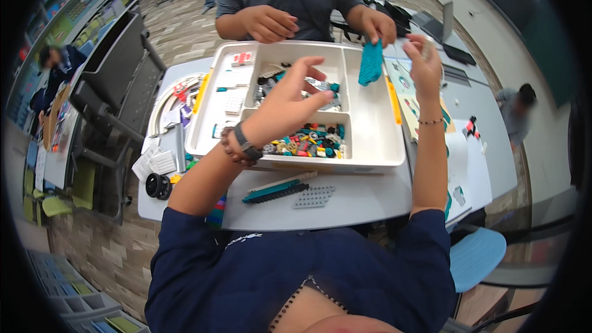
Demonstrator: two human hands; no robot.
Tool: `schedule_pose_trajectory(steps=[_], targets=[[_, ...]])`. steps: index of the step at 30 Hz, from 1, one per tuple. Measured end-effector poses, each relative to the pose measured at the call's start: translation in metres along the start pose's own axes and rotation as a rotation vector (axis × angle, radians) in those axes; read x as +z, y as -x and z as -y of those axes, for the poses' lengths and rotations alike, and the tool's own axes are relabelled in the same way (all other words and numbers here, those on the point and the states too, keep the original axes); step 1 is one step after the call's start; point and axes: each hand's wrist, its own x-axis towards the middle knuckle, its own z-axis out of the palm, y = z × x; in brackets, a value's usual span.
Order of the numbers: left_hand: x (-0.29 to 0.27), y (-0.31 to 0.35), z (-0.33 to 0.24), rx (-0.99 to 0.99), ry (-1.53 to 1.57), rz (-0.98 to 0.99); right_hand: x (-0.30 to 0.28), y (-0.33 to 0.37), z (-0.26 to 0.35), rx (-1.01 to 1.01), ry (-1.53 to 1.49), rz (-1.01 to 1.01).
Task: The person sorts and assembles small plastic building bricks from a compartmentalized tray. They pick up colorful bricks, connect them into a vertical stack, and place baseplates into the tray while another person works nearby.
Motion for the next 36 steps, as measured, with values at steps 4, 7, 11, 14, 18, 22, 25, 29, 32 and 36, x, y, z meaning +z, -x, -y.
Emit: schedule_pose_trajectory(steps=[4, 7, 11, 14, 18, 22, 25, 29, 32, 36], targets=[[-0.004, 0.008, 0.005, 0.049, -0.026, -0.022, 0.002, 0.010, -0.008, 0.168, 0.531, 0.202], [-0.003, 0.017, -0.001, 0.035, -0.056, -0.015, 0.005, 0.014, -0.012, 0.373, 0.611, 0.374], [-0.003, 0.029, -0.007, 0.043, -0.075, -0.005, 0.018, 0.016, -0.031, 0.318, 0.734, 0.544], [-0.005, 0.035, -0.009, 0.047, -0.112, -0.018, 0.028, 0.015, -0.040, 0.135, 0.926, 0.638], [-0.011, 0.050, -0.014, 0.050, -0.197, -0.038, 0.041, 0.017, -0.018, 0.105, 1.167, 0.922], [-0.025, 0.068, -0.014, 0.094, -0.334, -0.029, 0.049, 0.037, 0.000, -0.042, 1.244, 1.211], [-0.028, 0.079, -0.012, 0.132, -0.428, -0.012, 0.049, 0.041, -0.015, -0.062, 1.226, 1.092], [-0.024, 0.096, -0.014, 0.123, -0.523, -0.018, 0.048, 0.036, -0.021, -0.099, 1.143, 1.064], [-0.022, 0.103, -0.010, 0.142, -0.580, -0.024, 0.042, 0.039, -0.026, -0.170, 1.113, 1.023], [-0.017, 0.112, -0.011, 0.142, -0.625, 0.119, 0.028, 0.023, -0.012, -0.014, 0.853, 0.777]])
